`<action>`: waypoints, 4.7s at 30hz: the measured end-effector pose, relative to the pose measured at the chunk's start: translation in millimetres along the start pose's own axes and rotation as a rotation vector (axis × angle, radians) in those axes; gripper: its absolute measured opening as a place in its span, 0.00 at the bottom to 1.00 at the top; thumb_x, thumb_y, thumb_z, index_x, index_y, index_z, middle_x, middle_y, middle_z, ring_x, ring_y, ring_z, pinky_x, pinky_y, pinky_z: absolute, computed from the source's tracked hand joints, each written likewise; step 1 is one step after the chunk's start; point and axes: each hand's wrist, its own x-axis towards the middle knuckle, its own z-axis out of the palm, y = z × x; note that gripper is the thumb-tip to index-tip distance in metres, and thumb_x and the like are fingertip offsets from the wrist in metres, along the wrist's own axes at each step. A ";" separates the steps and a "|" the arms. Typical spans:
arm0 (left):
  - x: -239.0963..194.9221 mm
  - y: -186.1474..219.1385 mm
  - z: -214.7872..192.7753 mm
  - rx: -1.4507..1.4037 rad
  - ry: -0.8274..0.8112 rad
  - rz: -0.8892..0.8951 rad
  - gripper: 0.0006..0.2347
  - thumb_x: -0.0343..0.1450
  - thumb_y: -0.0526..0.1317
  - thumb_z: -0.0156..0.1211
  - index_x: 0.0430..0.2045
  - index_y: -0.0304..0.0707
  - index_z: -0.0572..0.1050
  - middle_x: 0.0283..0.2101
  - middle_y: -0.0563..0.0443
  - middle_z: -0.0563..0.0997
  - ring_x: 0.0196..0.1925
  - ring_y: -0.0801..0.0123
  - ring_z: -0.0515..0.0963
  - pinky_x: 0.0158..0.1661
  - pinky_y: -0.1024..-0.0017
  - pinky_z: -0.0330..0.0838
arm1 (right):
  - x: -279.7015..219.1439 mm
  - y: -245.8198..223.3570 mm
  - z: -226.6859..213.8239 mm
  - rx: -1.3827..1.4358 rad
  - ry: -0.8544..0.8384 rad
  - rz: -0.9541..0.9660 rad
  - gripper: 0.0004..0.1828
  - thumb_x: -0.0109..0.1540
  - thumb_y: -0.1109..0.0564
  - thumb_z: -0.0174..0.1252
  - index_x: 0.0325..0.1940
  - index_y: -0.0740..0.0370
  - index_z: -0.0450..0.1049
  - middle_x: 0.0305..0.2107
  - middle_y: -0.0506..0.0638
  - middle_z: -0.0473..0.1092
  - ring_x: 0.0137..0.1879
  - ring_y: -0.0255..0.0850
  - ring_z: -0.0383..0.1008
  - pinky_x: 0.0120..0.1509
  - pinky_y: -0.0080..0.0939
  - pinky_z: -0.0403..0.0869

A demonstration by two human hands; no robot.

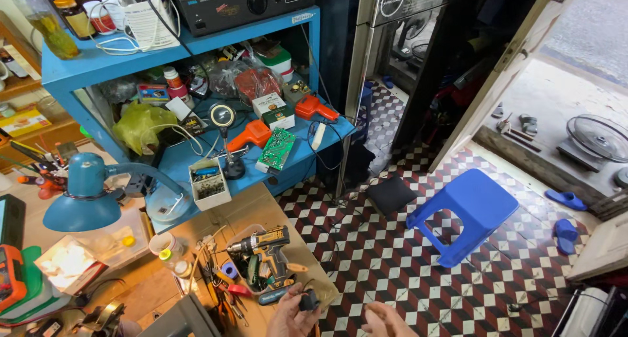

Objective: The person works at a cluttered workbench, handling a small black electronic component and connecting wires to a motor assembly. They use a multimeter to test connections and manipulate wires with their hands. The person also retrieves a component from a plastic bag and continues to adjust the wiring on the motor.

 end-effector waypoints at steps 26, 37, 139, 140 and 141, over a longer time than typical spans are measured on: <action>104.0 50.4 179.3 -0.180 0.270 0.195 0.18 0.72 0.52 0.61 0.28 0.34 0.69 0.29 0.42 0.77 0.32 0.58 0.81 0.26 0.63 0.75 | 326.3 -351.9 8.8 -0.473 -0.133 -0.645 0.20 0.64 0.45 0.56 0.53 0.58 0.78 0.38 0.56 0.81 0.46 0.44 0.83 0.51 0.43 0.77; 210.5 81.0 361.0 0.087 0.550 0.302 0.17 0.67 0.48 0.66 0.43 0.35 0.83 0.30 0.54 0.79 0.29 0.73 0.77 0.28 0.75 0.74 | 523.0 -460.6 68.2 -0.739 -0.188 -1.032 0.22 0.64 0.48 0.58 0.56 0.64 0.74 0.50 0.64 0.73 0.54 0.61 0.74 0.58 0.55 0.72; 230.6 122.7 423.9 0.344 0.392 0.522 0.07 0.69 0.38 0.61 0.36 0.36 0.78 0.29 0.53 0.83 0.25 0.77 0.77 0.21 0.75 0.70 | 438.8 -467.9 -92.1 -0.158 -0.600 -0.581 0.15 0.64 0.61 0.59 0.54 0.66 0.80 0.35 0.53 0.80 0.35 0.34 0.76 0.41 0.33 0.75; 229.0 121.4 427.6 0.413 0.339 0.539 0.08 0.70 0.38 0.60 0.39 0.36 0.78 0.29 0.54 0.83 0.25 0.77 0.77 0.22 0.75 0.70 | 435.7 -472.7 -84.3 -0.224 -0.625 -0.580 0.15 0.65 0.60 0.58 0.54 0.64 0.80 0.34 0.52 0.80 0.34 0.33 0.75 0.40 0.33 0.74; 227.3 119.9 431.6 0.482 0.284 0.555 0.09 0.70 0.38 0.60 0.41 0.35 0.78 0.29 0.54 0.82 0.26 0.78 0.77 0.22 0.76 0.71 | 432.6 -478.0 -75.5 -0.290 -0.649 -0.578 0.15 0.65 0.59 0.58 0.55 0.62 0.80 0.34 0.51 0.81 0.34 0.33 0.75 0.38 0.32 0.74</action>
